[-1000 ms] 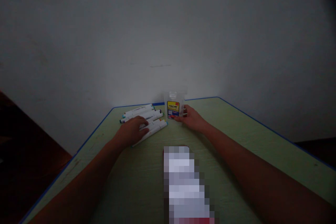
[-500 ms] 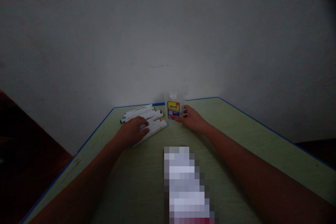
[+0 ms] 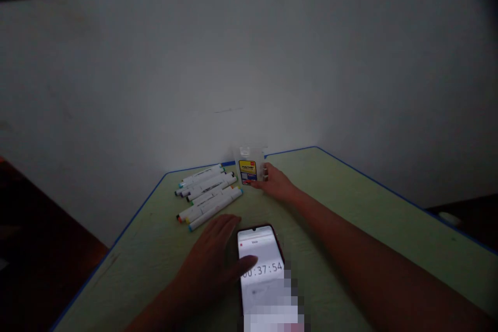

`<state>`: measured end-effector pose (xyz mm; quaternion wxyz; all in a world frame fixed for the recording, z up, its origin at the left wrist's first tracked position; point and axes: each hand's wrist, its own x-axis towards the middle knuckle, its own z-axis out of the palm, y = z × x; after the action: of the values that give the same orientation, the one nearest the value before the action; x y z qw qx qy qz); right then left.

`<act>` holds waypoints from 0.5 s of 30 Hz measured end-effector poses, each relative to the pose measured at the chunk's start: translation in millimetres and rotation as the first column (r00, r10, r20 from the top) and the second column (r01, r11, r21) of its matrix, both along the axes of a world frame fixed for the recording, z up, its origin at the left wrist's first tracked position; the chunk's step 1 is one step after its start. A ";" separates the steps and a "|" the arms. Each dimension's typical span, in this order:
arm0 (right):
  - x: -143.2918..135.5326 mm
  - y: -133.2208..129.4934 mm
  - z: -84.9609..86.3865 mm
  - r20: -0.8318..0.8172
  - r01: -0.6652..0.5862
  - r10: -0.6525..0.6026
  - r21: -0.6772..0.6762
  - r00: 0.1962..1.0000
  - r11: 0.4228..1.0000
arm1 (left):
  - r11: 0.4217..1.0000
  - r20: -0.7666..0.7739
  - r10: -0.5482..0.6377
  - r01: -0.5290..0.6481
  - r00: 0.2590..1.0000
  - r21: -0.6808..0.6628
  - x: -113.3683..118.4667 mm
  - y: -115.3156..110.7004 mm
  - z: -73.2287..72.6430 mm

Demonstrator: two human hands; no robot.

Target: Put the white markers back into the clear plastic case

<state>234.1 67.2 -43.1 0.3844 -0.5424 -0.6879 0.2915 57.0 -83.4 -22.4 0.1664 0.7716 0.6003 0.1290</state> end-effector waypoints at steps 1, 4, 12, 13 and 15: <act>-0.1 -0.2 0.6 0.000 0.003 -0.003 -0.007 1.000 1.000 | 1.000 -0.025 0.005 -0.005 1.000 -0.007 -2.4 -1.8 -2.9; -0.1 -2.5 3.7 0.011 0.010 -0.009 -0.019 1.000 1.000 | 1.000 -0.038 0.024 -0.024 0.999 0.014 -11.5 1.8 -7.7; 0.0 -5.7 5.6 -0.001 0.006 -0.006 -0.015 1.000 1.000 | 0.989 0.046 0.057 -0.063 0.997 0.133 -26.2 15.2 -12.1; 0.1 -5.4 5.3 -0.004 0.005 -0.005 -0.013 1.000 1.000 | 0.987 0.063 0.051 -0.060 0.997 0.152 -25.3 16.7 -8.0; 0.1 -5.0 4.8 -0.004 0.003 -0.003 -0.010 1.000 1.000 | 0.982 0.094 0.042 -0.059 0.995 0.181 -21.2 22.0 4.8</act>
<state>234.3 62.2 -38.3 0.3836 -0.5447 -0.6848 0.2952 35.7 -61.4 -17.5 0.1182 0.7615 0.5972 0.2224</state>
